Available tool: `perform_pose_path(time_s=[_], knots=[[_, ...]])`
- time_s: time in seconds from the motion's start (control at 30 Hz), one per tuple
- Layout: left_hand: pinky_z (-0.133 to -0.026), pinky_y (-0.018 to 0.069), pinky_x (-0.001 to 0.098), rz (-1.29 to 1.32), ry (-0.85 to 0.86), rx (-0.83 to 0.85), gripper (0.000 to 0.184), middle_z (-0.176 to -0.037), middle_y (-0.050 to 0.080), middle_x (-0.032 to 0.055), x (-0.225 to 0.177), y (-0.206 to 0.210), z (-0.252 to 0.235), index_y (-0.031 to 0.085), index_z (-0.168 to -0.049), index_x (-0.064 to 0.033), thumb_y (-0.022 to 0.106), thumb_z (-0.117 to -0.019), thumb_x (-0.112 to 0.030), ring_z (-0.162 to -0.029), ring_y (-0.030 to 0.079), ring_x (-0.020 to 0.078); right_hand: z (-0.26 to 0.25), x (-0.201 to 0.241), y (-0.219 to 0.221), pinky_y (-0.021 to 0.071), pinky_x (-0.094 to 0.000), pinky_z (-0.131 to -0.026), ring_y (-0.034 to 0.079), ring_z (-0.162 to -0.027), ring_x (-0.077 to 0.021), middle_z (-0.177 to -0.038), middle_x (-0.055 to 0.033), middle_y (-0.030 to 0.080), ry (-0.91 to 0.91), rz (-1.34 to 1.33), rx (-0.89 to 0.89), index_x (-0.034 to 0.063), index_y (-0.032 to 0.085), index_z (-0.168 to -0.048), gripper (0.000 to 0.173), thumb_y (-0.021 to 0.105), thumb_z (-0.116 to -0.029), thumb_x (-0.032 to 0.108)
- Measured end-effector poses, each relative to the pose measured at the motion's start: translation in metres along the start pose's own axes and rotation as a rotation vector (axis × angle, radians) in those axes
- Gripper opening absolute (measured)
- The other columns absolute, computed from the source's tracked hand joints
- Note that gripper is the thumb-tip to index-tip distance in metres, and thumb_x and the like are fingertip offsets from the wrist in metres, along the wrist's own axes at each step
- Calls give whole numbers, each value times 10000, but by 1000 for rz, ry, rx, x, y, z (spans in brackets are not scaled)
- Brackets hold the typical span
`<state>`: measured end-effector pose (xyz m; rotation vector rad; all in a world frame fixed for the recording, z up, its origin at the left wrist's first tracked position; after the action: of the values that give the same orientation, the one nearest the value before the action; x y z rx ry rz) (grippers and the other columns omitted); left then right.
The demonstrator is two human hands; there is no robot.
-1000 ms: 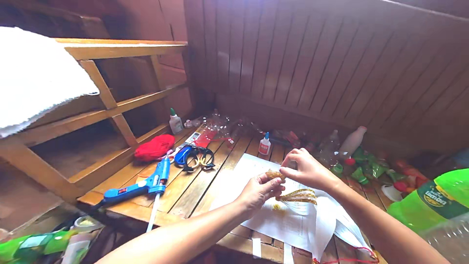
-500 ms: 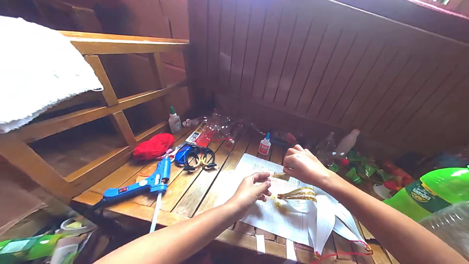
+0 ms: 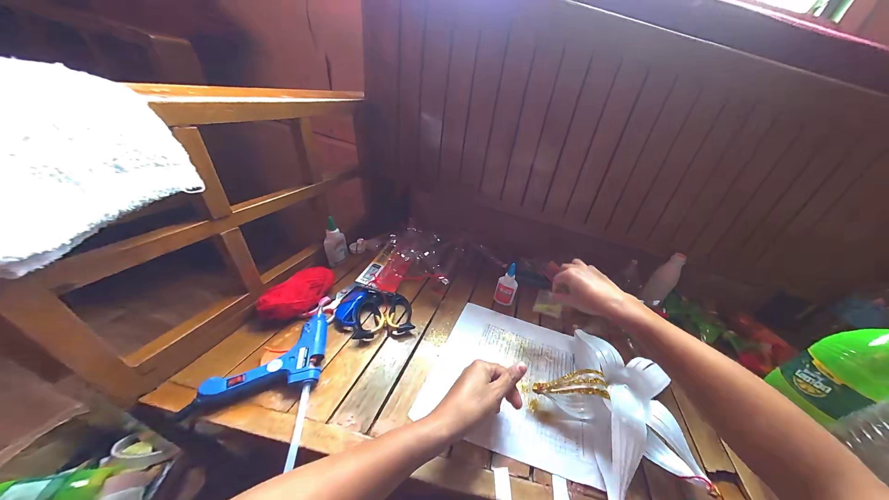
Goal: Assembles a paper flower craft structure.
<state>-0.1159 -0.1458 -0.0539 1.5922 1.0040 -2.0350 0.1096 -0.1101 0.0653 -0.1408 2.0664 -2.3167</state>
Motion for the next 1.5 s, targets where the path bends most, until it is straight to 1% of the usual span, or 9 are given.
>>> perform_pose_path(time_s=[0.07, 0.17, 0.27, 0.37, 0.47, 0.6, 1.03, 1.23, 1.5], knots=[[-512, 364, 187, 48, 18, 40, 434, -761, 631, -60, 0, -1, 2, 709, -919, -49, 431, -1113, -319, -516, 421, -9, -26, -14, -4, 414, -589, -1038, 554, -1252, -418, -1213, -233, 671, 44, -14, -78, -10, 729, -1145, 274, 610, -1019, 202], [-526, 385, 181, 60, 29, 68, 289, -846, 637, -29, -2, -3, 5, 698, -1032, -30, 503, -1087, -237, -537, 434, -7, -68, -32, 2, 426, -601, -1013, 575, -1218, -412, -1166, -222, 691, 97, -30, -179, 4, 750, -1082, 225, 648, -994, 184], [-520, 394, 161, 91, 58, 83, 232, -839, 629, -34, -3, -4, 9, 698, -1052, -30, 539, -1064, -198, -532, 440, -22, -95, -37, 6, 439, -617, -1020, 607, -1194, -417, -1174, -234, 691, 156, -21, -167, 1, 742, -1098, 227, 638, -991, 172], [-525, 400, 150, 118, 82, 101, 221, -840, 631, -35, -5, -7, 15, 700, -1068, -22, 549, -1053, -183, -541, 449, -32, -112, -38, 11, 411, -616, -1057, 584, -1241, -419, -1250, -252, 661, 208, -21, -112, -9, 724, -1159, 270, 627, -998, 184], [-524, 394, 146, 142, 95, 104, 212, -829, 634, -40, -6, -10, 18, 697, -1072, -15, 554, -1053, -171, -540, 443, -38, -115, -34, 15, 379, -601, -1104, 532, -1315, -426, -1344, -269, 606, 252, -1, -47, -20, 683, -1235, 325, 580, -1026, 207], [-526, 398, 132, 188, 108, 81, 196, -860, 648, -47, -2, -13, 18, 696, -1072, -16, 556, -1046, -150, -548, 450, -53, -120, -39, 22, 367, -589, -1122, 518, -1336, -423, -1366, -268, 596, 257, 30, -13, -17, 675, -1255, 335, 544, -1047, 211], [-534, 404, 130, 201, 96, 70, 189, -863, 651, -38, -5, -14, 21, 698, -1075, -10, 567, -1042, -142, -558, 463, -52, -128, -57, 23, 409, -609, -1067, 597, -1235, -409, -1243, -238, 674, 201, -4, -78, 2, 726, -1167, 283, 583, -1029, 202], [-543, 407, 129, 221, 102, 82, 187, -874, 661, -43, -4, -12, 20, 695, -1076, -12, 561, -1043, -138, -565, 468, -57, -140, -62, 20, 399, -610, -1078, 579, -1257, -417, -1257, -242, 667, 187, 4, -110, 22, 728, -1178, 262, 601, -1013, 180], [-556, 412, 130, 220, 110, 94, 194, -907, 645, -21, -4, -12, 19, 704, -1074, -4, 571, -1039, -139, -596, 478, -46, -151, -55, 30, 380, -598, -1103, 568, -1280, -411, -1277, -244, 659, 218, 34, -57, 9, 722, -1186, 286, 595, -1017, 202]])
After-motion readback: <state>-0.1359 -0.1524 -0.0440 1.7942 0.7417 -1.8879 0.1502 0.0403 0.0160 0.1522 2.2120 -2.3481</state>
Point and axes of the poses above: each hand's wrist, its own z-axis away from the middle knuckle, its own y-axis out of the palm, x = y × z, the point moved 1 cm from there along -z, towards the middle knuckle
